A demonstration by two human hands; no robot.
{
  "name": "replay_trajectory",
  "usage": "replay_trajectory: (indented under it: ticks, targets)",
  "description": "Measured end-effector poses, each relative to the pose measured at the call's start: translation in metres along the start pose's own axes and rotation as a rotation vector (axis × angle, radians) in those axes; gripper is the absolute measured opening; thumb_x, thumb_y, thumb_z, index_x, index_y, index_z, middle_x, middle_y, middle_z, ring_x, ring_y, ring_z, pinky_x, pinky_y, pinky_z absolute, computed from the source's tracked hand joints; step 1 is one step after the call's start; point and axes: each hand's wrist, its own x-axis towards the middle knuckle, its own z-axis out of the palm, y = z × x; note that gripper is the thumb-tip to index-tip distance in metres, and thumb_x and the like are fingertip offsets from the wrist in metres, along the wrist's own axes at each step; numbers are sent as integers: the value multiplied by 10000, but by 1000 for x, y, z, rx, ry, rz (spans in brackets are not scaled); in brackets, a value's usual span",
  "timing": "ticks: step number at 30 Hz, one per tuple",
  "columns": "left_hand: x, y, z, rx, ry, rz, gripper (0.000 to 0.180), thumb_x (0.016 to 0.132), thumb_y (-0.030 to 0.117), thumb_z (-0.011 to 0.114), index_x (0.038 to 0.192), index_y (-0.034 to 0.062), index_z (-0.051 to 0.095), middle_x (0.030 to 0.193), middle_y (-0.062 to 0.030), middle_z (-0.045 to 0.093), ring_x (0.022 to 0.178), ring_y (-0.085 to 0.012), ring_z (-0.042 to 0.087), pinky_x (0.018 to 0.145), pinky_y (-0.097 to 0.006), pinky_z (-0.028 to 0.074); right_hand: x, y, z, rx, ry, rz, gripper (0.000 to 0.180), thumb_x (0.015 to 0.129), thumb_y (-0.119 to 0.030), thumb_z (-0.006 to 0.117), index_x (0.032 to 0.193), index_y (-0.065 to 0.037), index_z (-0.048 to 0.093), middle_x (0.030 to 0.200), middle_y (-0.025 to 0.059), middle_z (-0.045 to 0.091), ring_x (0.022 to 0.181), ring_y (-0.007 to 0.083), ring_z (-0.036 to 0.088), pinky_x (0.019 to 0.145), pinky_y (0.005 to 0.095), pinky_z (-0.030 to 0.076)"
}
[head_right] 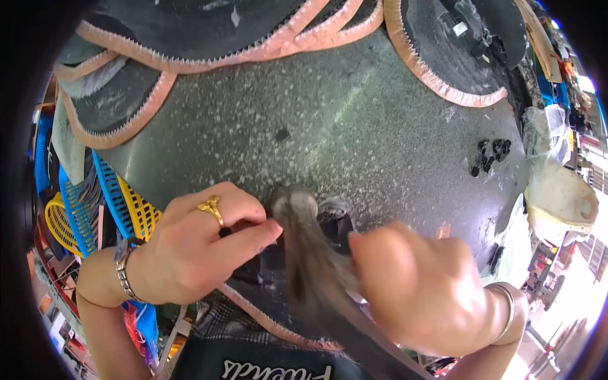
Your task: Hammering small metal components onto shoe uppers at a factory workbench.
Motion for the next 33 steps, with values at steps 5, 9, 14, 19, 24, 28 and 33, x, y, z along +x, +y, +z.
replay_trajectory:
  ticks: [5,9,14,19,24,28,33]
  targets:
    - [-10,-10,-3,-15,-20,31,304,602,-13,668,905,-23,655,810,-82,536,662,-231,573,531,-302,465,-2,8,2,237,-130,57,212,752,-110,630,809,-18,448,607,78,462,424,245,514,365,367,399]
    - [-16,-11,0,127,57,86,320,571,35,676,890,9,673,813,-64,524,657,-223,539,518,-316,441,3,8,5,268,89,-45,180,764,-111,625,835,-25,484,608,71,475,423,212,504,361,337,391]
    - [-21,-11,1,304,158,113,348,508,134,701,855,106,707,791,8,551,741,-216,483,627,-337,380,-1,-2,-4,-2,-270,-81,147,749,-35,589,836,-19,472,625,81,513,429,209,536,367,338,419]
    - [-38,2,22,214,412,-279,360,519,175,798,871,159,725,759,69,576,788,-210,425,704,-327,333,5,-1,3,224,-148,-6,166,768,-50,612,857,-3,481,613,80,495,442,241,556,373,365,435]
    - [-46,10,38,412,482,-238,397,525,195,832,907,192,727,800,97,560,853,-218,369,734,-318,294,13,-3,-6,231,-13,-1,184,761,-57,645,850,-11,491,604,69,489,422,232,550,366,357,431]
    - [-45,11,42,481,470,-215,410,516,151,831,911,199,729,840,97,548,864,-224,350,742,-321,272,17,-13,-8,112,20,104,204,772,-132,666,728,-54,482,528,42,479,381,224,530,350,346,413]
    - [-52,9,48,478,509,-226,417,512,133,826,913,187,727,848,91,546,868,-227,353,745,-327,267,32,-14,-7,222,-212,129,232,750,-168,679,759,-46,481,558,64,520,413,230,553,382,350,429]
